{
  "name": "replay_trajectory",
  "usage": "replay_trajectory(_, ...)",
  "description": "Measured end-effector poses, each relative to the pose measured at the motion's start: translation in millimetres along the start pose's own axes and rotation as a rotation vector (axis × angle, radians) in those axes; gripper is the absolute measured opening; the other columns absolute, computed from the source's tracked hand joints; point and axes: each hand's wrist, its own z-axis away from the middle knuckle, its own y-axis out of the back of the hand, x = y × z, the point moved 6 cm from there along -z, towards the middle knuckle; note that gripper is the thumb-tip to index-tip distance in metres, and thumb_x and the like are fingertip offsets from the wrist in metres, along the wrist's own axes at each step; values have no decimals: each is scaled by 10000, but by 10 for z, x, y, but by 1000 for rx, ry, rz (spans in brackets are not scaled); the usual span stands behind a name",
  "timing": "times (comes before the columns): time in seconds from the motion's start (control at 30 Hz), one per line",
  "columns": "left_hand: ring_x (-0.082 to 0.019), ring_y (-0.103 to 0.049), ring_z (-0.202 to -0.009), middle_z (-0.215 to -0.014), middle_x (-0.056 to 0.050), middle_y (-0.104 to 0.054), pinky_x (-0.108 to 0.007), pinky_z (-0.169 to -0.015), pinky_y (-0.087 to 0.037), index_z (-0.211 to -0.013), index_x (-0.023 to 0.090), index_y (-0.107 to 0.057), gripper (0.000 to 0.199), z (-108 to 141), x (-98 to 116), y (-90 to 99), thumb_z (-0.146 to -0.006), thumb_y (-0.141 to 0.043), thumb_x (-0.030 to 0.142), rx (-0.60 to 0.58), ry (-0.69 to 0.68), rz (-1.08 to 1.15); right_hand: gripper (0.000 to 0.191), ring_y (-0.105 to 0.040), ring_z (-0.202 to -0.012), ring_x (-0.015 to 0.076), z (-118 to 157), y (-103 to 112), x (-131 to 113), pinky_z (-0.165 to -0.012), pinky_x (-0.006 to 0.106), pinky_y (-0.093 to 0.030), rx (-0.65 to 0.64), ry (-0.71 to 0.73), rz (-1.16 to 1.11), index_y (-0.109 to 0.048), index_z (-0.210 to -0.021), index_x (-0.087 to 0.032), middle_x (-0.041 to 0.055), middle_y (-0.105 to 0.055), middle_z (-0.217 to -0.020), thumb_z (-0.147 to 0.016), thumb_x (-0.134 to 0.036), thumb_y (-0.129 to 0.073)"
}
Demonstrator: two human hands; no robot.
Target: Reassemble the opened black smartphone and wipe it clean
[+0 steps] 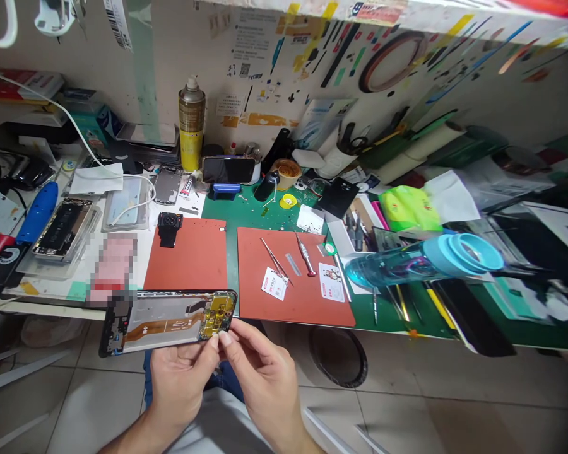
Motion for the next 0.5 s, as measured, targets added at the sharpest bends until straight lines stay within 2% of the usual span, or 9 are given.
replay_trajectory(0.17,-265,-804,-625,-721,-66,-813,-299,-590,-693,-1201,151,-776,592,-26,27,-1,-701,-973,399,3,11,5,223,-787,-724,226,9,-6,18,-703,340,-693,0,-13,-3,-876,-1073,-257,63,-849,-898,-918,-409,-824)
replay_trajectory(0.33,-261,-812,-666,-738,-72,-815,-294,-608,-695,-1192,152,-771,507,-22,-5,6,-777,-927,398,-25,-13,22,231,-778,-700,216,0,-21,18,-690,324,-686,7,-15,-23,-880,-1058,-255,61,-847,-872,-901,-421,-842)
replay_trajectory(0.5,-261,-818,-700,-800,-83,-829,-306,-634,-700,-1203,151,-762,513,-36,-72,52,-776,-931,381,-12,24,36,244,-804,-794,235,-16,-23,57,-768,350,-693,3,-47,-35,-877,-1105,-276,61,-858,-946,-917,-426,-831)
